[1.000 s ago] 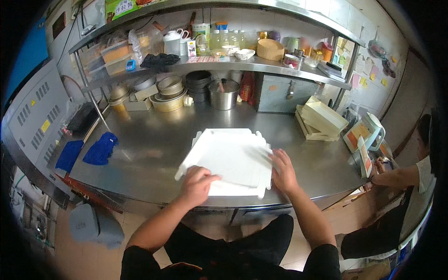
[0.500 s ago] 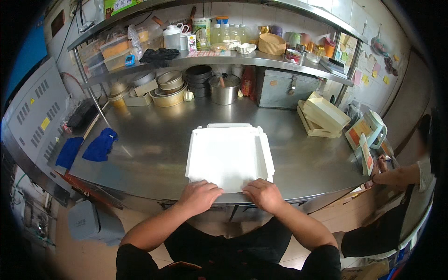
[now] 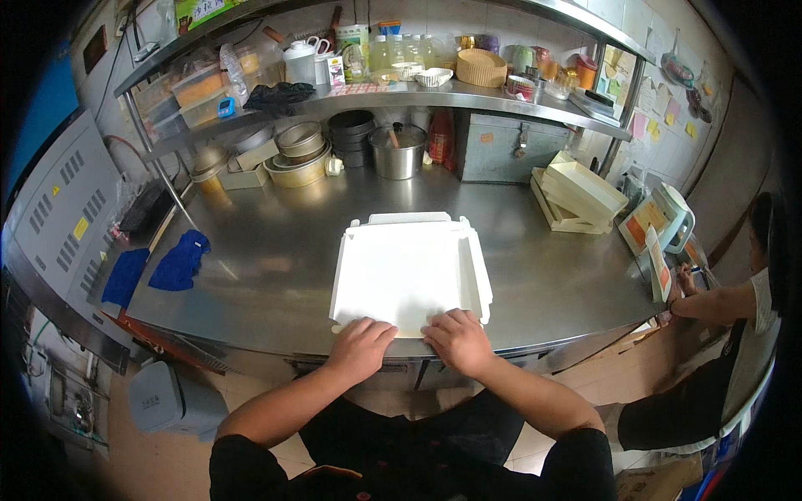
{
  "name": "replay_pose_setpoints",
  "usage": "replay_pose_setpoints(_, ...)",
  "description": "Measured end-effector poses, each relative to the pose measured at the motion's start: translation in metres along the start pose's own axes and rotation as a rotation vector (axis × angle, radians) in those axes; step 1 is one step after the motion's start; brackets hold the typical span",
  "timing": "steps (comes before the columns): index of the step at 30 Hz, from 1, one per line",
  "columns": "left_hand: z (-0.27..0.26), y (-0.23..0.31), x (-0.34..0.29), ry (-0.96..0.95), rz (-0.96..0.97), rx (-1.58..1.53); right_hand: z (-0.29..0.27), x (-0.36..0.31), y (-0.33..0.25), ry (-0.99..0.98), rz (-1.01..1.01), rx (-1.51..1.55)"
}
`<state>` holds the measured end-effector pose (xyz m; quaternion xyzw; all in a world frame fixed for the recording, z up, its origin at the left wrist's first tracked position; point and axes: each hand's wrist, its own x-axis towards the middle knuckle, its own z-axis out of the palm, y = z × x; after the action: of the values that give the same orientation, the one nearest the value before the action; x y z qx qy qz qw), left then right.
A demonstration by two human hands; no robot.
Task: The person assembles white cardboard takeout boxes by folding flaps and inserting locking tabs. They handle each box one at a time, aligning edges and securing the tabs to form the container shape.
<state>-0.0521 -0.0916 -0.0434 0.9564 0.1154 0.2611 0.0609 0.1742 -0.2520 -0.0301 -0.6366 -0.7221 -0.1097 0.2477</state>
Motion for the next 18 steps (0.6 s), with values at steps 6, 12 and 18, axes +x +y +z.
replay_pose_setpoints(6, 0.011, 0.004, 0.025, -0.042, -0.168, -0.006, 0.022, 0.013, -0.007, -0.085, 0.151, -0.037)
replay_pose_setpoints(12, 0.035, -0.020, 0.046, 0.067, -0.171, -0.304, 0.036, 0.052, 0.008, -0.110, 0.218, 0.140)
replay_pose_setpoints(18, 0.060, -0.005, 0.086, 0.132, -0.468, -1.088, 0.117, 0.087, 0.013, 0.338, 0.584, 1.235)
